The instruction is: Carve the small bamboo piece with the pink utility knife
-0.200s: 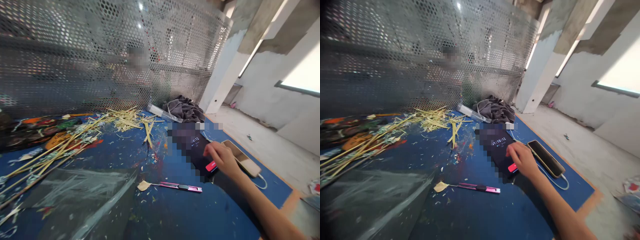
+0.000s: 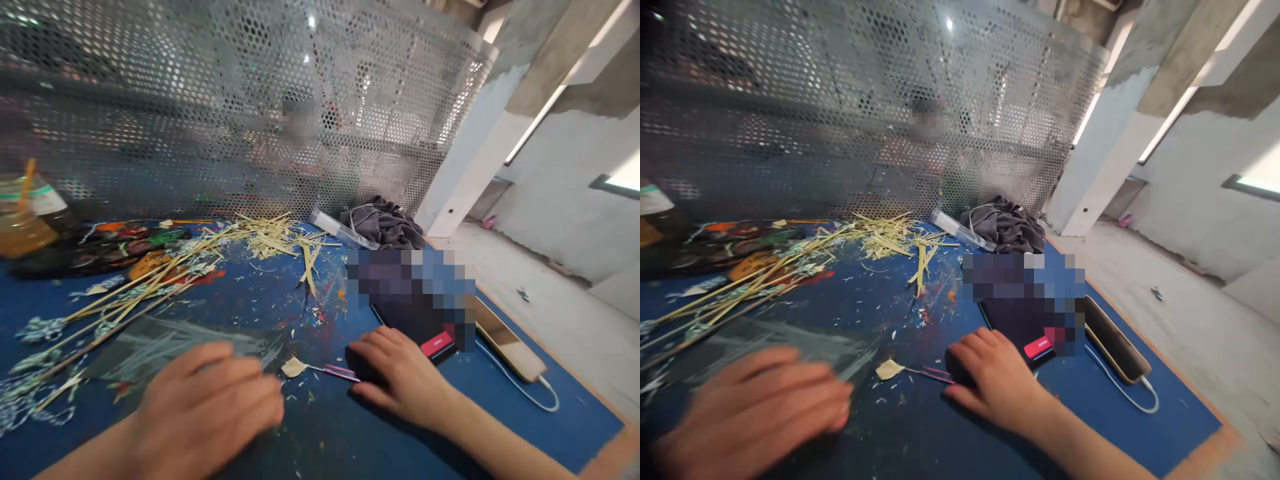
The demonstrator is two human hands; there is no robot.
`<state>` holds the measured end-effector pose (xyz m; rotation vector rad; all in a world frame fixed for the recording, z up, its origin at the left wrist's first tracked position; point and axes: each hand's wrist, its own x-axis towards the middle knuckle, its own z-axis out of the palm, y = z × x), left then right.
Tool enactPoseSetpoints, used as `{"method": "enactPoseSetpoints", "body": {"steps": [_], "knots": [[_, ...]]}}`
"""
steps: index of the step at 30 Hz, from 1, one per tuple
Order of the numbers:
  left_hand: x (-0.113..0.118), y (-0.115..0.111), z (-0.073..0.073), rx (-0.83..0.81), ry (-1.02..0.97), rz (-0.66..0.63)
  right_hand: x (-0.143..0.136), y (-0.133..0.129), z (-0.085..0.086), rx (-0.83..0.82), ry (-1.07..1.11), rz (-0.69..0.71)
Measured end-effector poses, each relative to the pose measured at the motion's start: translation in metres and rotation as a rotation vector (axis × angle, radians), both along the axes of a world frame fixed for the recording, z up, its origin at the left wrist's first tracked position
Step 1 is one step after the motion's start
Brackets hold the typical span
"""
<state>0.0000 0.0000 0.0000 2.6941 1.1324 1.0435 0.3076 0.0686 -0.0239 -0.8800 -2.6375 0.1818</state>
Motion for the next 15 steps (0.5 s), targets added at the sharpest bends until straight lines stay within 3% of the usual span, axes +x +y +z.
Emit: {"method": "enactPoseSetpoints", "body": {"steps": [6, 10, 15], "knots": [[0.009, 0.029, -0.016, -0.222, 0.115, 0.085, -0.015, -0.008, -0.018, 0.186, 0.061, 0.052], [0.012, 0.030, -0.024, -0.442, 0.114, 0.111, -0.012, -0.005, -0.014, 0.214, 0.140, 0.064], [0.016, 0.036, -0.022, -0.597, -0.045, -0.018, -0.013, -0.013, -0.003, 0.215, 0.175, 0.072]]}}
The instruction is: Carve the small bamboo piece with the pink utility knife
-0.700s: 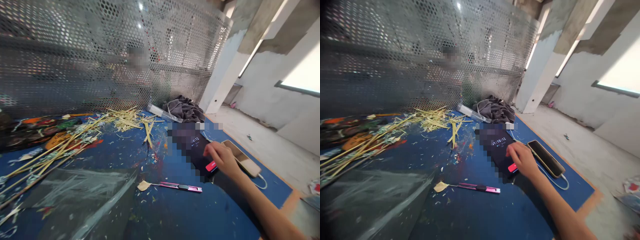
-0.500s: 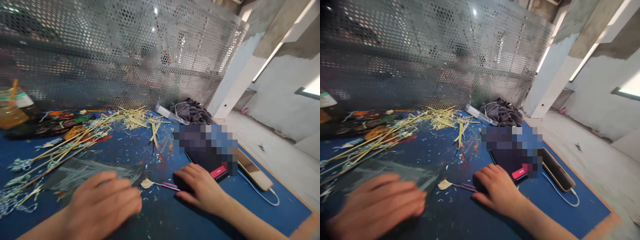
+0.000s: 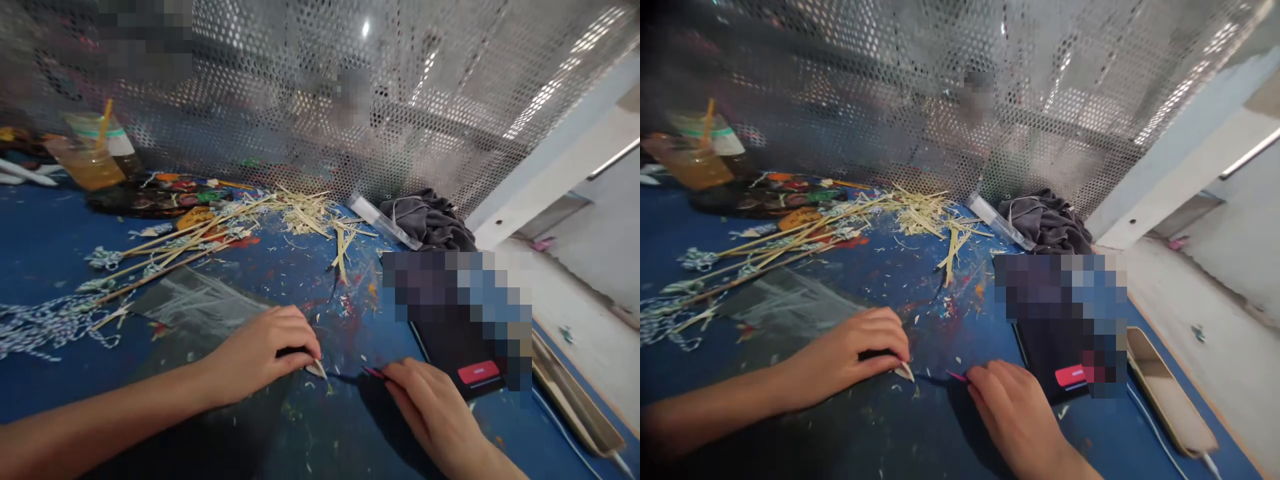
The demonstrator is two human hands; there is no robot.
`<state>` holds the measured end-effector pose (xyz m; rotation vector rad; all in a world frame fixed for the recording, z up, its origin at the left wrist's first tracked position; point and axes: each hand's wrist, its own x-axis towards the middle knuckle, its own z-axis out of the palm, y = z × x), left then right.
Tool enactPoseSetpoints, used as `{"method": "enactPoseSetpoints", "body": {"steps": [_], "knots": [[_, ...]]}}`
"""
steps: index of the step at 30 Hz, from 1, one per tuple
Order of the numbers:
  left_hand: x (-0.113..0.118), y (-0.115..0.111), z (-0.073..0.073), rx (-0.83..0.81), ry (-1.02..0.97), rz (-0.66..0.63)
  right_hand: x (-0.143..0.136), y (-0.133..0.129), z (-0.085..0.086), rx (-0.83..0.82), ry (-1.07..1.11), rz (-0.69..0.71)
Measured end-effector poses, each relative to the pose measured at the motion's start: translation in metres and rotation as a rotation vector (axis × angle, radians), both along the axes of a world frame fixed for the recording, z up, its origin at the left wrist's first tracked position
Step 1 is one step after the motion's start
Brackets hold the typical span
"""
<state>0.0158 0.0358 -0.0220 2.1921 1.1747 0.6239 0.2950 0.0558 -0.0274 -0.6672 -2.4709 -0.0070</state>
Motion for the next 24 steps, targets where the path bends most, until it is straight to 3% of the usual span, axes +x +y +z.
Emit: {"method": "enactPoseSetpoints", "body": {"steps": [6, 12, 17, 24], "knots": [[0.002, 0.007, 0.002, -0.030, -0.050, -0.120, 0.006, -0.004, -0.006, 0.004, -0.076, 0.161], [0.000, 0.008, -0.001, 0.018, -0.002, -0.232, 0.014, -0.006, -0.017, 0.026, -0.188, 0.170], [-0.002, 0.014, 0.003, 0.098, 0.047, -0.342, 0.011, -0.007, -0.013, 0.025, -0.226, 0.196], [-0.004, 0.018, 0.006, 0.156, 0.068, -0.380, 0.000, 0.007, -0.009, 0.010, -0.246, 0.323]]}}
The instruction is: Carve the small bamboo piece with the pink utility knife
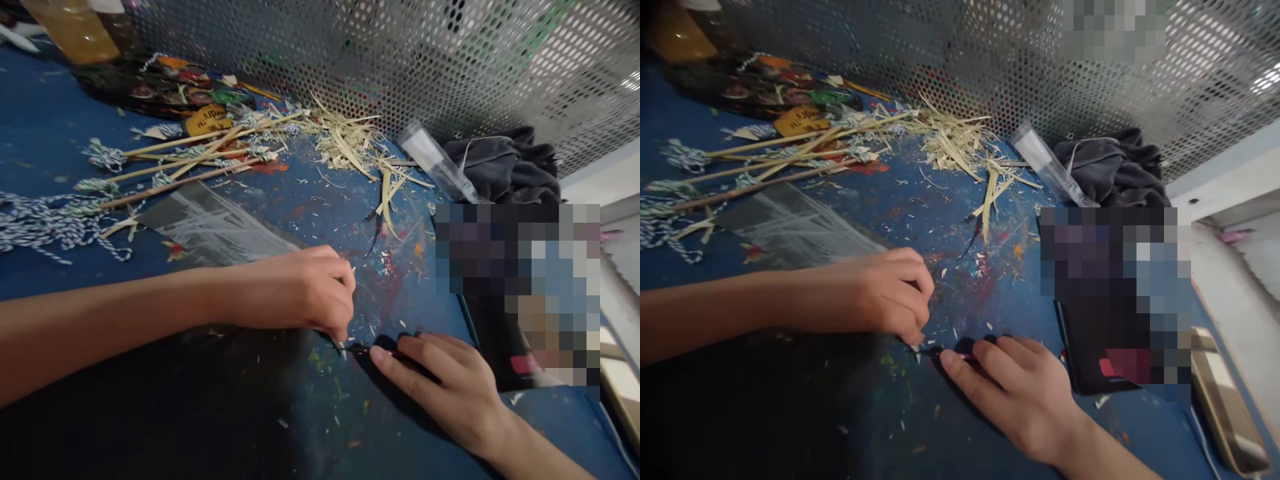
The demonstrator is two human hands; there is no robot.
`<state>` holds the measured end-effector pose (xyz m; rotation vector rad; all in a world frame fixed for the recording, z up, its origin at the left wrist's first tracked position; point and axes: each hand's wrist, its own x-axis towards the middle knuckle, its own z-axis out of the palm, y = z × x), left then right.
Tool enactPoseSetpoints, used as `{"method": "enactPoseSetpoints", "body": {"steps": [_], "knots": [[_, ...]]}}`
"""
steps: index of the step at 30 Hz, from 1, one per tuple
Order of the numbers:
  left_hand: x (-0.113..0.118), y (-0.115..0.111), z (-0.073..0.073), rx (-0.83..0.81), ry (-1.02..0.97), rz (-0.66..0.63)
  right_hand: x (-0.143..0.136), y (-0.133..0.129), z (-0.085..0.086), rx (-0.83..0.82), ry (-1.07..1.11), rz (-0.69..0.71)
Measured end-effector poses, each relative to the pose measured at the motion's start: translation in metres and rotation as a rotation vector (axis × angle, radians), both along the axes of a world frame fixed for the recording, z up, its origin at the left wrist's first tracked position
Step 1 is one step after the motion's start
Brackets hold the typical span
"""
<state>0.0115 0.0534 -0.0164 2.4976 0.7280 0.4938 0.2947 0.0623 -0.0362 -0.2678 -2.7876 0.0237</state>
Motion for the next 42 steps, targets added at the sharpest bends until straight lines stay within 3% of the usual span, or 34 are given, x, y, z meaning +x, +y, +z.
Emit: {"method": "enactPoseSetpoints", "body": {"steps": [7, 13, 20, 27, 34, 42], "knots": [[-0.002, -0.001, 0.004, 0.039, 0.004, -0.072, 0.002, 0.008, 0.005, -0.091, -0.068, 0.062], [-0.007, 0.003, 0.001, 0.007, -0.059, -0.036, -0.002, 0.010, 0.011, -0.085, -0.094, 0.099], [-0.009, 0.005, -0.003, 0.024, -0.042, -0.036, -0.004, 0.005, 0.004, -0.092, 0.039, -0.034], [-0.006, 0.004, 0.002, -0.038, 0.025, -0.019, -0.004, 0.004, 0.004, -0.089, 0.032, -0.009], [-0.001, -0.003, 0.006, 0.298, 0.082, -0.070, -0.008, 0.001, 0.013, -0.174, 0.076, -0.026], [0.003, -0.001, 0.008, 0.053, 0.036, -0.015, -0.005, -0.007, 0.009, -0.054, -0.002, -0.116]]}}
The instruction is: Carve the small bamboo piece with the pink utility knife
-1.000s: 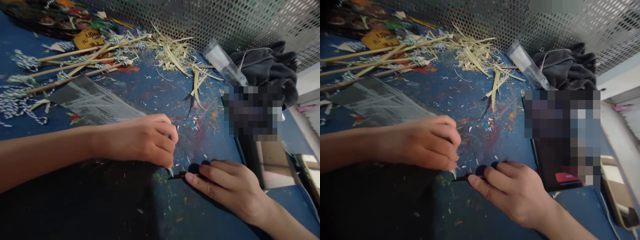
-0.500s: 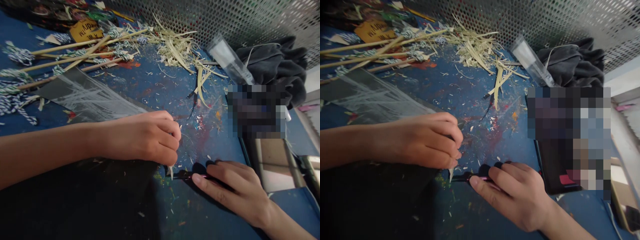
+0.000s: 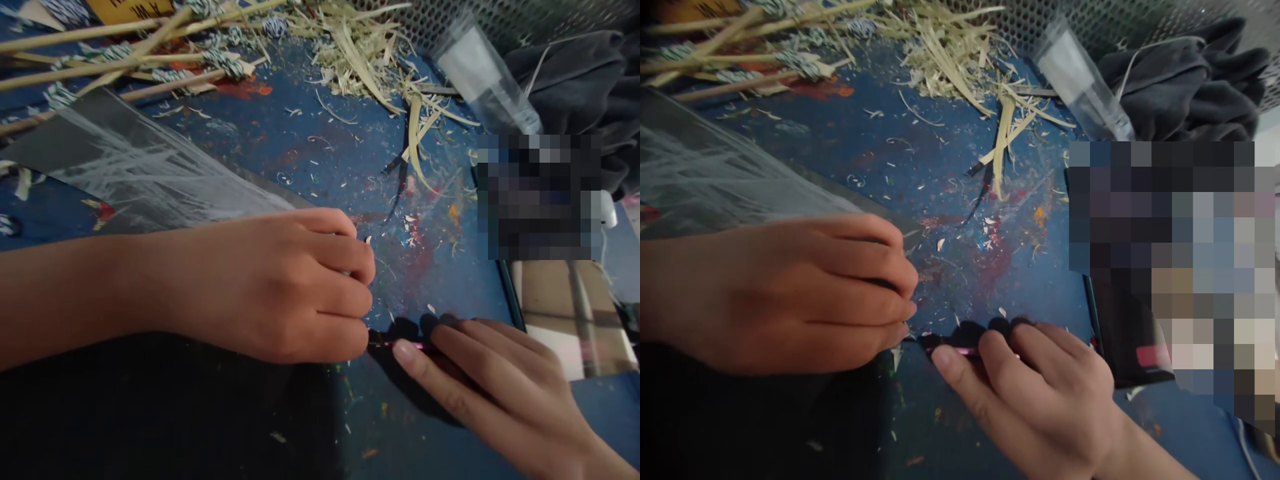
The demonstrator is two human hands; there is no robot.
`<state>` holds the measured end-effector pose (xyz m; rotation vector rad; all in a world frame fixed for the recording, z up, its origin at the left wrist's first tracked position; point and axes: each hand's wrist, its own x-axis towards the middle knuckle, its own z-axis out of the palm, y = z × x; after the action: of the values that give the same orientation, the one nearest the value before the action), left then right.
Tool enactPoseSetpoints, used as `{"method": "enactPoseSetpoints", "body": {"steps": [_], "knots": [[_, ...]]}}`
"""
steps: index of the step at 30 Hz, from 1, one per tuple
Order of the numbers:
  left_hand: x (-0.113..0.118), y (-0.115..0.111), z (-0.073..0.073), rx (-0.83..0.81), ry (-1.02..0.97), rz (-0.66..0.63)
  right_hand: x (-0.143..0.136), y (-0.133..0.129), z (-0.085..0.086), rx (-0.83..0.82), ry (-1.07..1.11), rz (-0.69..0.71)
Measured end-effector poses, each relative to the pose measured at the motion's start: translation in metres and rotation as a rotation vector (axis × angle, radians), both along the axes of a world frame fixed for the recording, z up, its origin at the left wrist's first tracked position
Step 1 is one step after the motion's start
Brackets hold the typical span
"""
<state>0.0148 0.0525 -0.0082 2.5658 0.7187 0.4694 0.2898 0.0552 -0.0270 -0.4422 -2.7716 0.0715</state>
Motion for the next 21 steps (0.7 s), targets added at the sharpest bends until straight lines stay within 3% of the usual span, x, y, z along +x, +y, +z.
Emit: {"method": "enactPoseSetpoints", "body": {"steps": [4, 7, 12, 17, 18, 21], "knots": [[-0.001, 0.001, -0.001, 0.004, -0.030, -0.011, 0.005, 0.009, 0.003, -0.073, -0.129, 0.156], [-0.002, 0.000, -0.001, 0.176, -0.031, -0.054, 0.008, 0.014, 0.004, -0.078, -0.167, 0.224], [-0.003, 0.000, -0.003, 0.390, 0.017, -0.097, 0.004, 0.008, 0.004, -0.038, -0.117, 0.200], [-0.005, 0.002, -0.006, 0.349, 0.014, -0.060, -0.005, -0.008, 0.001, -0.050, 0.080, -0.119], [-0.005, 0.002, -0.007, 0.342, 0.014, -0.059, -0.005, -0.008, 0.001, -0.039, 0.091, -0.118], [-0.003, 0.002, -0.007, 0.361, 0.031, -0.078, -0.003, -0.001, 0.004, -0.003, 0.028, 0.057]]}}
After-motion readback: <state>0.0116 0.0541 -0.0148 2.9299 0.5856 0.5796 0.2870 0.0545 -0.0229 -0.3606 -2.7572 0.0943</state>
